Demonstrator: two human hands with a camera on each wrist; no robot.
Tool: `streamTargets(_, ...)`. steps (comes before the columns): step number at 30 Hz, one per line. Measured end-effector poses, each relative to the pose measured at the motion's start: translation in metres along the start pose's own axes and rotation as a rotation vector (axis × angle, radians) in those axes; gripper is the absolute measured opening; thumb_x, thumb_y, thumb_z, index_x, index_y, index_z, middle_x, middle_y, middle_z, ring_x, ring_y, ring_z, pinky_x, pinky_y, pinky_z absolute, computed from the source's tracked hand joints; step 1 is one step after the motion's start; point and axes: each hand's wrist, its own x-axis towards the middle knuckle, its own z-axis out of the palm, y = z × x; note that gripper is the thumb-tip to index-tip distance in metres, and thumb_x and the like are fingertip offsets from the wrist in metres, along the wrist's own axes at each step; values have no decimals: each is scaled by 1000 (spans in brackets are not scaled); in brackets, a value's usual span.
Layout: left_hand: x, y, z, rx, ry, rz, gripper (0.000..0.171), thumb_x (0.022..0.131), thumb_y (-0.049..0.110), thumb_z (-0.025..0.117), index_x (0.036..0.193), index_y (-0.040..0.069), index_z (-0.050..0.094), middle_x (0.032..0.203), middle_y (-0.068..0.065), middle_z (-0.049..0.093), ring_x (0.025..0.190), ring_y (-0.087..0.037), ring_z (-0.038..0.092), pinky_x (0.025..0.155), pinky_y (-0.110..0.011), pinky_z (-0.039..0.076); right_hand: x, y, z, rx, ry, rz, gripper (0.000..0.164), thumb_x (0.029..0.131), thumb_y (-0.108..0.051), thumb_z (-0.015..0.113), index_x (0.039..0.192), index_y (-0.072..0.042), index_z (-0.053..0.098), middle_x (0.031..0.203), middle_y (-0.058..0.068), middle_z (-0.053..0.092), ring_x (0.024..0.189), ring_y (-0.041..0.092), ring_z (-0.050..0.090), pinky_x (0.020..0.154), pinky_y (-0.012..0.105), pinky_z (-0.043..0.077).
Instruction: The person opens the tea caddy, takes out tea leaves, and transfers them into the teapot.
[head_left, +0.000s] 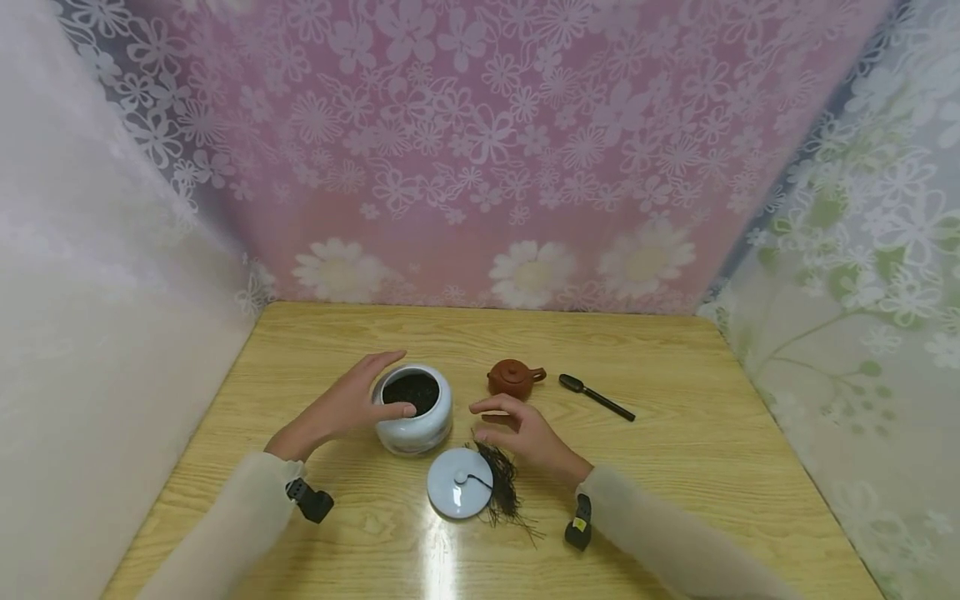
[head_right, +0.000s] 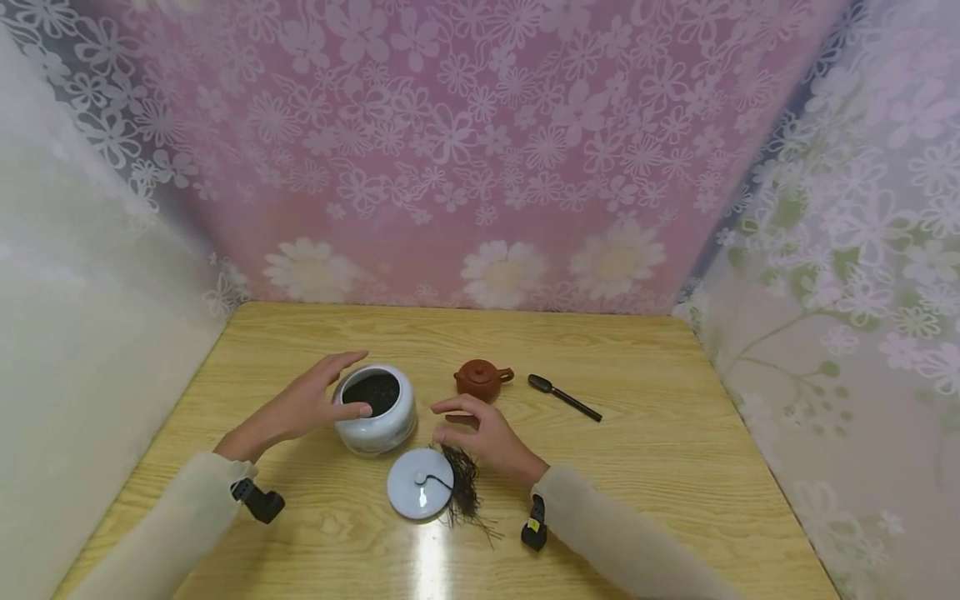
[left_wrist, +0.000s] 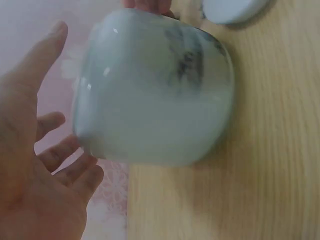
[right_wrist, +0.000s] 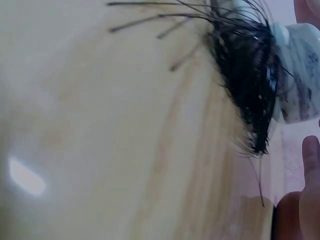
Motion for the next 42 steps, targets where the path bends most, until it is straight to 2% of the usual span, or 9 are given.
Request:
streamTargets(5,-4,-8,7,1,16,48,105,90,52,89,172,12,35,173,-22,38,159,-48,38,122,-72,37,-5,0,7,-33,-68,43,44,102,-13,80,142,-2,68,146,15,66,137,37,64,118,45,52)
streamTargets(13,-9,-18,14,-22,41,100,110,86,45,95,171,7,35,171,-22,42,158,-47,39,125,-70,35,-11,1,15,-186,-183,65,42,99,-24,84,138,-14,73,135,3,73,126,22,67,114,33,53)
streamTargets(17,-10,-22,17,-71,33,85,113,85,41,96,172,6,33,172,-22,40,159,-46,38,126,-68,34,-11,5,17,-211,-206,58,39,97,-26,86,135,-20,76,135,-2,73,125,19,66,112,30,51)
streamTargets(22,-10,-25,19,-125,17,67,114,87,40,95,173,5,28,174,-22,36,160,-45,38,125,-66,38,-10,6,19,-240,-228,42,36,96,-30,87,130,-24,79,135,-3,72,128,16,64,114,31,49)
streamTargets(29,-11,-24,19,-139,13,68,113,89,40,94,173,6,27,175,-22,34,160,-45,37,124,-65,40,-9,-1,23,-324,-264,-2,34,93,-34,89,126,-27,81,133,-6,71,130,12,62,116,31,49)
streamTargets(34,-11,-24,19,-150,13,74,112,89,38,93,173,5,26,175,-23,34,160,-46,36,124,-65,40,-8,-5,29,-349,-285,19,34,93,-35,89,126,-28,81,128,-9,71,128,9,60,114,31,48)
streamTargets(42,-12,-25,20,-158,10,56,114,89,39,93,174,8,25,176,-21,32,162,-44,34,125,-65,39,-6,-6,33,-372,-300,36,25,95,-35,88,119,-31,83,127,-11,70,129,10,60,114,33,48)
